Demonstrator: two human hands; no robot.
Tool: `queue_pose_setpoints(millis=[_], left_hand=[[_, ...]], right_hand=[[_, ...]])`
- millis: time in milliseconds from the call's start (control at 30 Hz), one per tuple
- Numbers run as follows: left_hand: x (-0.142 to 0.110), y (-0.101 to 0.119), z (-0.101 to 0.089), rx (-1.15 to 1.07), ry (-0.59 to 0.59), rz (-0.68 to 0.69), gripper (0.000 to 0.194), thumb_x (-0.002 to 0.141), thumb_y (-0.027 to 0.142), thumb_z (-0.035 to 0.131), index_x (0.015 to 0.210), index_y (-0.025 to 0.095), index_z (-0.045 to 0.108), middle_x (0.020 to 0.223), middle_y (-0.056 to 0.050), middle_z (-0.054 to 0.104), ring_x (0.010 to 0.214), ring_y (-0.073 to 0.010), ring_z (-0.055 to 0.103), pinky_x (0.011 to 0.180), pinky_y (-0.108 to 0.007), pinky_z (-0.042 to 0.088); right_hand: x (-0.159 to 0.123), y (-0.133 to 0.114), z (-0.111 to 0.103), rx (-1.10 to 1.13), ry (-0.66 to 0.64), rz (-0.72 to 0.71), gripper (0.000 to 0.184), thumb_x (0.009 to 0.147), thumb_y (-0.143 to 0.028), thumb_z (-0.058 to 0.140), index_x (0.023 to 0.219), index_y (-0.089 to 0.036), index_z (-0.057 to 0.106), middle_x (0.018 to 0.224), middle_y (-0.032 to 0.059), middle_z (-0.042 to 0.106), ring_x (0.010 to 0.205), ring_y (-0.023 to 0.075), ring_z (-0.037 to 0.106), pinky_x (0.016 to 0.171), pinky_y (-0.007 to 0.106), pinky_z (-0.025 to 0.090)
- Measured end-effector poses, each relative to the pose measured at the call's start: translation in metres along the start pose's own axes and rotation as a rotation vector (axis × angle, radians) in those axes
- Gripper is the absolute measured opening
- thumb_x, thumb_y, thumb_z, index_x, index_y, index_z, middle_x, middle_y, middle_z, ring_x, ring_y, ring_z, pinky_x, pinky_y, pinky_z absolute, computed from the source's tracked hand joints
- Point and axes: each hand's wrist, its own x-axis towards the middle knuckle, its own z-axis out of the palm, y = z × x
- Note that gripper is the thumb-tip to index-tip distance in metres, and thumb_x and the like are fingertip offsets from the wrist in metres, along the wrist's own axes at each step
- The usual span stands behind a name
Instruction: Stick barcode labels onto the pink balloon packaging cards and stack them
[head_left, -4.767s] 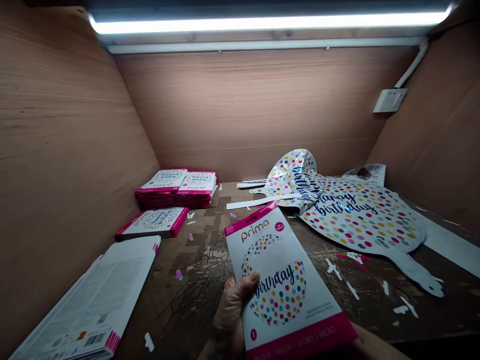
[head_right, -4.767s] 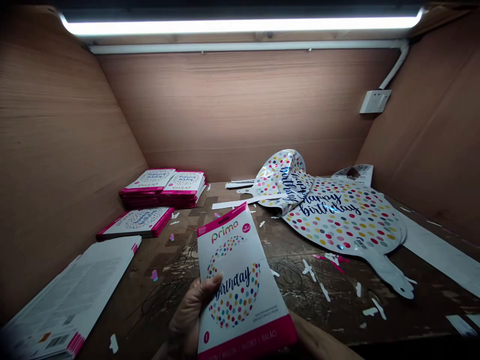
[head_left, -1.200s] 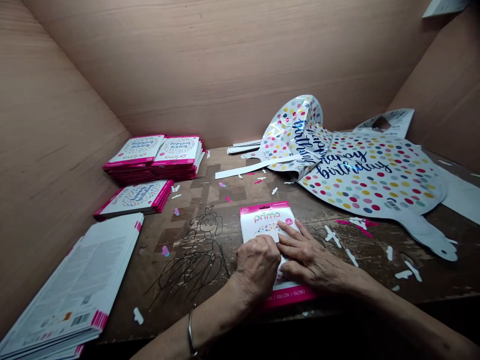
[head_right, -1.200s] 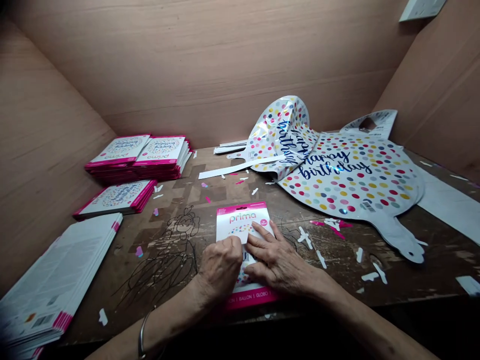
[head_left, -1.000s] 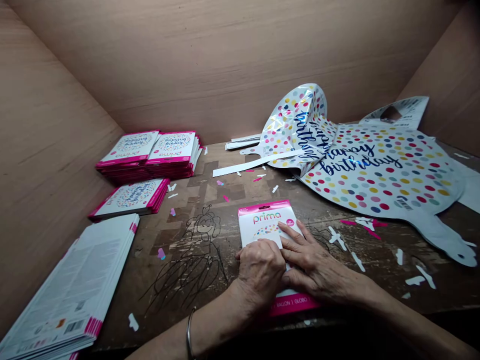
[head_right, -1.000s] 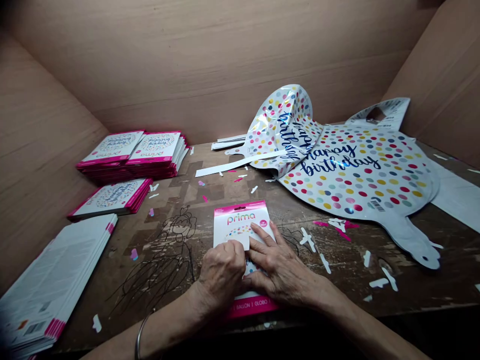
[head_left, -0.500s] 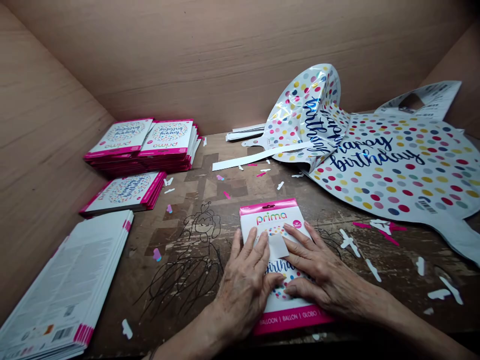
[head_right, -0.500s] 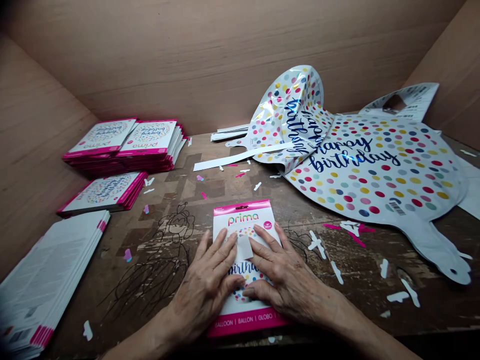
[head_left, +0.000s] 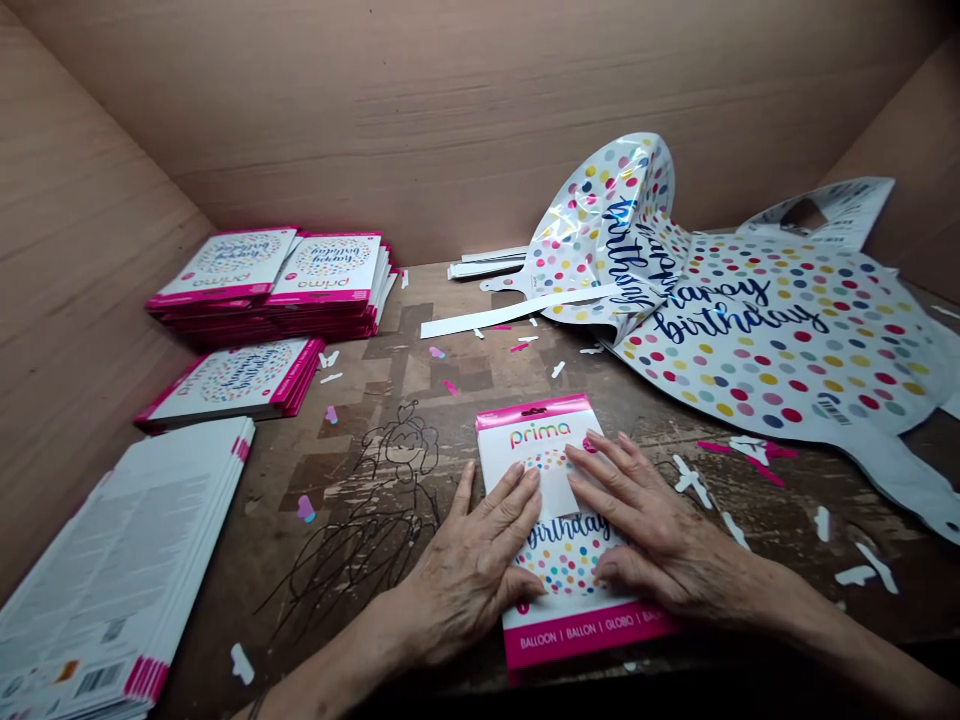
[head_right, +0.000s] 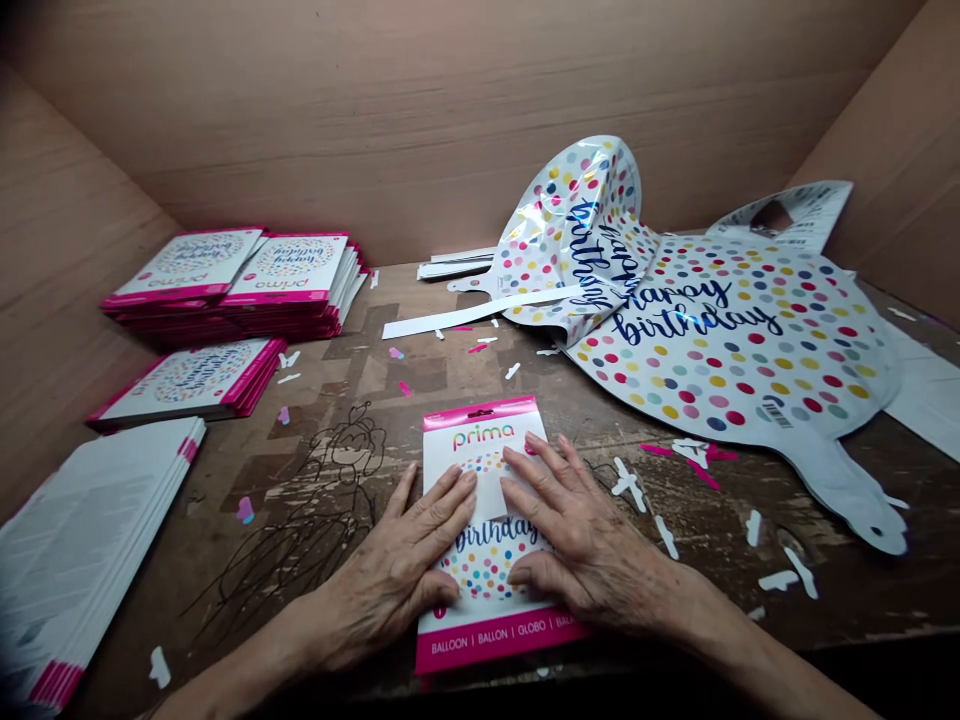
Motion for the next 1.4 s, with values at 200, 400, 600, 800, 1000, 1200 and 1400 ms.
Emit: queue_pose_setpoints(millis=[200,400,600,800,1000,1200,1400], left_hand=[[-0.001,-0.001,0.002,0.015,0.009,0.009,0.067,0.089,0.048,0.030,0.141,0.013,0.007,0.148,-0.012,0.013,0.137,-0.0254,0.002,0.106,-0.059,0.000],[-0.001,-0.002,-0.004,-0.026,-0.033,0.045,0.066,0.090,0.047,0.031,0.142,0.016,0.006,0.148,-0.010,0.011,0.137,-0.0252,0.002,0.105,-0.060,-0.005],[0.000,-0.001,-0.007,-0.084,-0.034,0.045,0.069,0.088,0.050,0.033,0.142,0.018,0.005,0.148,-0.010,0.014,0.136,-0.0261,0.005,0.104,-0.061,-0.006],[0.007,0.006,-0.007,-0.083,-0.017,0.025,0.070,0.088,0.052,0.032,0.142,0.015,0.006,0.147,-0.012,0.014,0.136,-0.0264,0.006,0.102,-0.062,-0.009],[0.008,0.009,-0.005,-0.057,-0.030,0.010,0.075,0.085,0.056,0.032,0.142,0.014,0.006,0.148,-0.012,0.010,0.137,-0.0266,0.002,0.101,-0.061,-0.014],[0.010,0.008,-0.011,-0.081,-0.062,-0.004,0.073,0.086,0.056,0.032,0.142,0.016,0.007,0.148,-0.012,0.011,0.137,-0.0261,0.005,0.102,-0.060,-0.012],[0.009,0.001,-0.001,0.075,0.015,0.045,0.075,0.085,0.054,0.037,0.142,0.016,0.007,0.146,-0.013,0.020,0.135,-0.0271,0.015,0.105,-0.055,-0.009]], right_hand=[[-0.018,0.014,0.001,-0.058,-0.053,-0.021,0.054,0.090,-0.040,0.042,0.138,-0.020,0.029,0.142,0.0052,0.034,0.135,0.0266,0.014,0.107,0.057,0.009],[-0.014,0.014,0.001,-0.013,-0.145,0.056,0.051,0.091,-0.038,0.040,0.138,-0.025,0.028,0.141,0.0029,0.034,0.135,0.0266,0.013,0.105,0.060,0.010],[-0.013,0.011,0.000,0.025,-0.167,0.078,0.050,0.091,-0.038,0.039,0.139,-0.026,0.028,0.141,0.0027,0.035,0.135,0.0264,0.011,0.105,0.061,0.010],[-0.014,0.010,0.001,0.045,-0.156,0.099,0.049,0.091,-0.037,0.041,0.138,-0.027,0.030,0.141,0.0016,0.035,0.136,0.0247,0.012,0.107,0.058,0.010],[-0.013,0.009,0.001,0.060,-0.120,0.108,0.049,0.090,-0.037,0.043,0.136,-0.026,0.033,0.139,0.0033,0.038,0.135,0.0243,0.014,0.108,0.055,0.010],[-0.012,0.013,0.001,0.066,-0.129,0.071,0.050,0.091,-0.037,0.041,0.138,-0.025,0.030,0.141,0.0035,0.036,0.136,0.0256,0.012,0.107,0.056,0.009],[-0.004,0.003,-0.006,0.078,-0.093,0.104,0.043,0.092,-0.037,0.038,0.132,-0.023,0.041,0.138,0.0020,0.041,0.135,0.0246,0.016,0.107,0.055,0.012]])
